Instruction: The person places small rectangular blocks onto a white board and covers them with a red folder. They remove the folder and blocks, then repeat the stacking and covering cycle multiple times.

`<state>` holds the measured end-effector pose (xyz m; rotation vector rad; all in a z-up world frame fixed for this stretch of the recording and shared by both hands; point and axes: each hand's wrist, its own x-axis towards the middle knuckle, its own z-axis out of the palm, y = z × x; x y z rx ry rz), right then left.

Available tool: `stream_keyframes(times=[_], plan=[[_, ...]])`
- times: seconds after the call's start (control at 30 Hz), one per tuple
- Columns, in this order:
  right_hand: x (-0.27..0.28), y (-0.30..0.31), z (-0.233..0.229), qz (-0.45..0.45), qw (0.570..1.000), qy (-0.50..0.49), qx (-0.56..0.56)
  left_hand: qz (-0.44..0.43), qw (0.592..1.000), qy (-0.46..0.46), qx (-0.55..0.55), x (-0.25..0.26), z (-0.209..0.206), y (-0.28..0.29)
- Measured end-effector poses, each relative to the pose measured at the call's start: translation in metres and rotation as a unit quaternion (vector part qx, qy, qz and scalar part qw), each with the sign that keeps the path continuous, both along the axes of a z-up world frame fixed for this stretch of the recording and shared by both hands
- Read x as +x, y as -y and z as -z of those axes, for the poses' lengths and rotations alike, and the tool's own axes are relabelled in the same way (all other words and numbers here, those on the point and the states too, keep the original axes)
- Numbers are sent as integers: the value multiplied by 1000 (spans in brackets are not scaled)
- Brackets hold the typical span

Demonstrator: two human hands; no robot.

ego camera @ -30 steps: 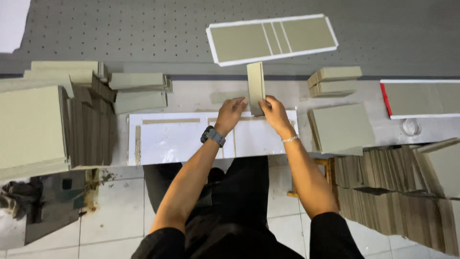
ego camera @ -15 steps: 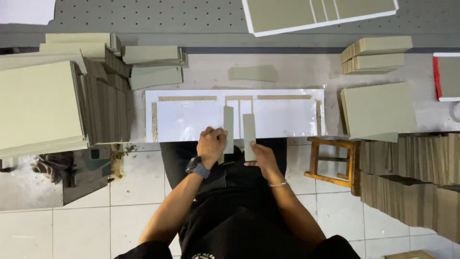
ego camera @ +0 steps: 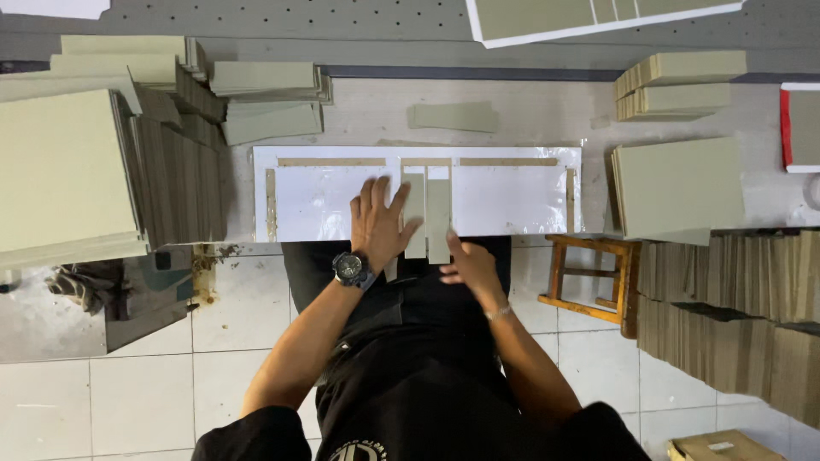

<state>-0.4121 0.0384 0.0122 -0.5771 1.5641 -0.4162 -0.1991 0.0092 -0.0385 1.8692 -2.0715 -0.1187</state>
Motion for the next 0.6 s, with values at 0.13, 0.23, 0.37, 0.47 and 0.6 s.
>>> stream_keyframes(times=[0.13,0.23,0.37,0.47,0.6], plan=[[-7,-15,-4,-221,859,-355,-295,63,982,18,178,9,-31,7],[7,3,9,-241,717,-441,-483,66,974,28,215,9,-46,15],[13,29,54,-270,625,-502,-533,49,966,43,252,8,-36,22],[10,38,66,-279,597,-521,-542,49,971,24,233,11,-26,24],[10,57,86,-282,578,-555,-528,53,972,30,226,13,-21,30]])
